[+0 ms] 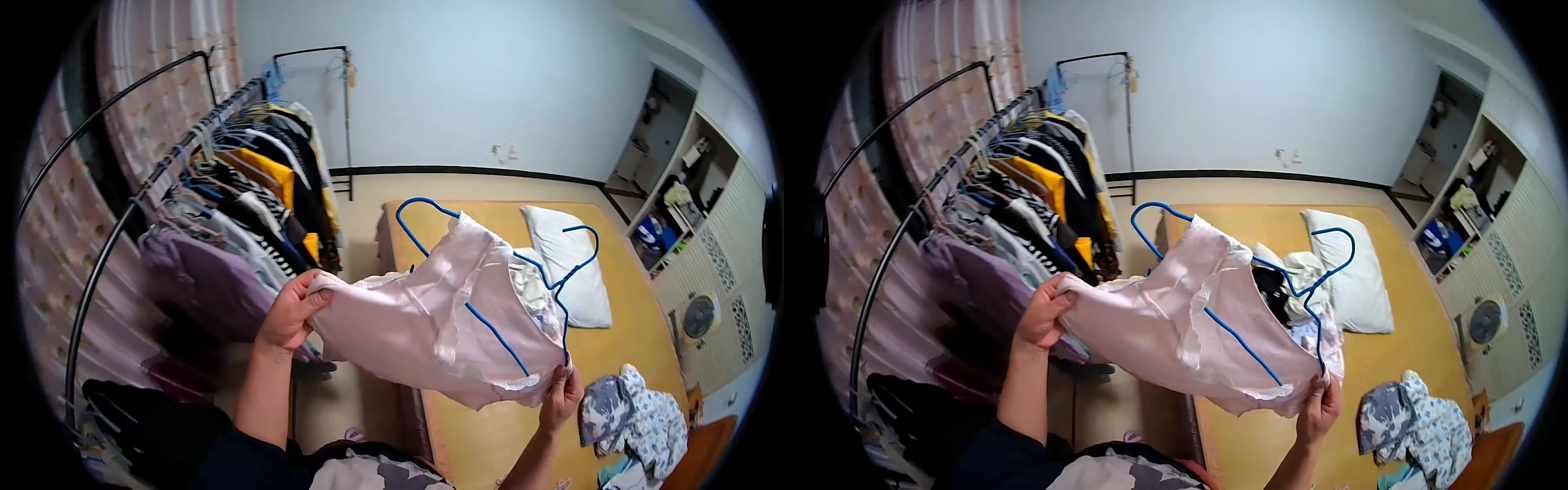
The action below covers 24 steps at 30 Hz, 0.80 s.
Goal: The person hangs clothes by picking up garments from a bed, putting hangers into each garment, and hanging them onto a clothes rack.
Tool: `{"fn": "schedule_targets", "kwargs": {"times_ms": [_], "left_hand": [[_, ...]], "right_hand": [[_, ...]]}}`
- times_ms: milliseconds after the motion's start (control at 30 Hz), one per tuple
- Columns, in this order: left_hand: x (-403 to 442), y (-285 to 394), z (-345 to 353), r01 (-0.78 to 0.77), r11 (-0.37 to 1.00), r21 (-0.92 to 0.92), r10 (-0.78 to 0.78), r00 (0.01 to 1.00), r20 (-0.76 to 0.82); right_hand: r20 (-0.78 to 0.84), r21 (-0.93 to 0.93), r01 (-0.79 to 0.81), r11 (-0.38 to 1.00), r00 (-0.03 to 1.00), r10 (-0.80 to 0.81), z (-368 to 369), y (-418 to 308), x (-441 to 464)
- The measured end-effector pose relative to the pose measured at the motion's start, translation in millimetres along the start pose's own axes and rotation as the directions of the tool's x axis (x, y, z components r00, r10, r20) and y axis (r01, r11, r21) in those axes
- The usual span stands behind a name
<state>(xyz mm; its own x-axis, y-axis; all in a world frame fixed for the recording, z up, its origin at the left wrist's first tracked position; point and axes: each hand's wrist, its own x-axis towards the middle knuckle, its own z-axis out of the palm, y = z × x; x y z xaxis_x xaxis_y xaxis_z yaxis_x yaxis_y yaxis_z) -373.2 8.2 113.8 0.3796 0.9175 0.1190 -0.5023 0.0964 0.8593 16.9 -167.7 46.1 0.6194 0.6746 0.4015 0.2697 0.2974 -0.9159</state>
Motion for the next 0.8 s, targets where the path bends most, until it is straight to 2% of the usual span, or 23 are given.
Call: {"fn": "schedule_targets", "kwargs": {"times_ms": [33, 67, 167, 233, 333, 367, 400, 467, 500, 533, 600, 667, 733, 800], "left_hand": [[-5, 3, -9, 0.017, 0.998, 0.063, -0.014, 0.999, -0.049], [-12, 8, -14, 0.046, 0.998, 0.039, -0.042, 0.993, -0.112], [-28, 0, -56, -0.001, 0.998, 0.067, 0.015, 0.978, -0.206], [-38, -4, -76, 0.012, 0.997, 0.082, 0.016, 0.942, -0.334], [-46, -18, -107, -0.019, 0.995, 0.098, 0.064, 0.873, -0.484], [-47, -22, -110, -0.052, 0.996, 0.071, 0.085, 0.801, -0.593], [-52, -28, -120, -0.076, 0.994, 0.077, 0.107, 0.784, -0.612], [-59, -44, -145, -0.162, 0.985, 0.055, 0.147, 0.638, -0.756], [-62, -47, -149, -0.236, 0.970, 0.054, 0.184, 0.576, -0.796], [-67, -47, -153, -0.258, 0.964, 0.060, 0.198, 0.553, -0.809], [-80, -49, -158, -0.385, 0.923, 0.005, 0.201, 0.470, -0.860], [-98, -61, -183, -0.453, 0.892, 0.008, 0.229, 0.436, -0.871], [-107, -55, -185, -0.595, 0.802, 0.048, 0.217, 0.216, -0.952], [-116, -45, -183, -0.621, 0.774, 0.128, 0.228, 0.084, -0.970]], "right_hand": [[0.002, 0.000, 0.030, 1.000, 1.000, -0.030, 12, 8, 2], [0.024, 0.021, 0.030, 0.999, 0.999, -0.030, 22, 9, 3], [0.101, 0.005, 0.031, 1.000, 0.994, -0.031, 51, 10, 13], [0.221, -0.026, 0.099, 0.995, 0.971, -0.091, 70, 6, 18], [0.343, -0.097, 0.305, 0.947, 0.904, -0.256, 106, -5, 30], [0.393, -0.100, 0.384, 0.918, 0.863, -0.318, 117, -15, 34], [0.459, -0.120, 0.303, 0.945, 0.861, -0.218, 123, -16, 36], [0.545, -0.102, 0.330, 0.938, 0.808, -0.225, 144, -30, 42], [0.506, 0.004, 0.433, 0.901, 0.776, -0.375, 161, -22, 45], [0.578, -0.017, 0.466, 0.885, 0.726, -0.372, 169, -31, 49], [0.630, 0.074, 0.479, 0.875, 0.657, -0.413, 194, -47, 50], [0.673, 0.137, 0.477, 0.868, 0.598, -0.435, 217, -56, 49], [0.708, 0.170, 0.488, 0.856, 0.543, -0.451, 240, -66, 44], [0.734, 0.240, 0.491, 0.838, 0.473, -0.488, 264, -77, 37]]}}
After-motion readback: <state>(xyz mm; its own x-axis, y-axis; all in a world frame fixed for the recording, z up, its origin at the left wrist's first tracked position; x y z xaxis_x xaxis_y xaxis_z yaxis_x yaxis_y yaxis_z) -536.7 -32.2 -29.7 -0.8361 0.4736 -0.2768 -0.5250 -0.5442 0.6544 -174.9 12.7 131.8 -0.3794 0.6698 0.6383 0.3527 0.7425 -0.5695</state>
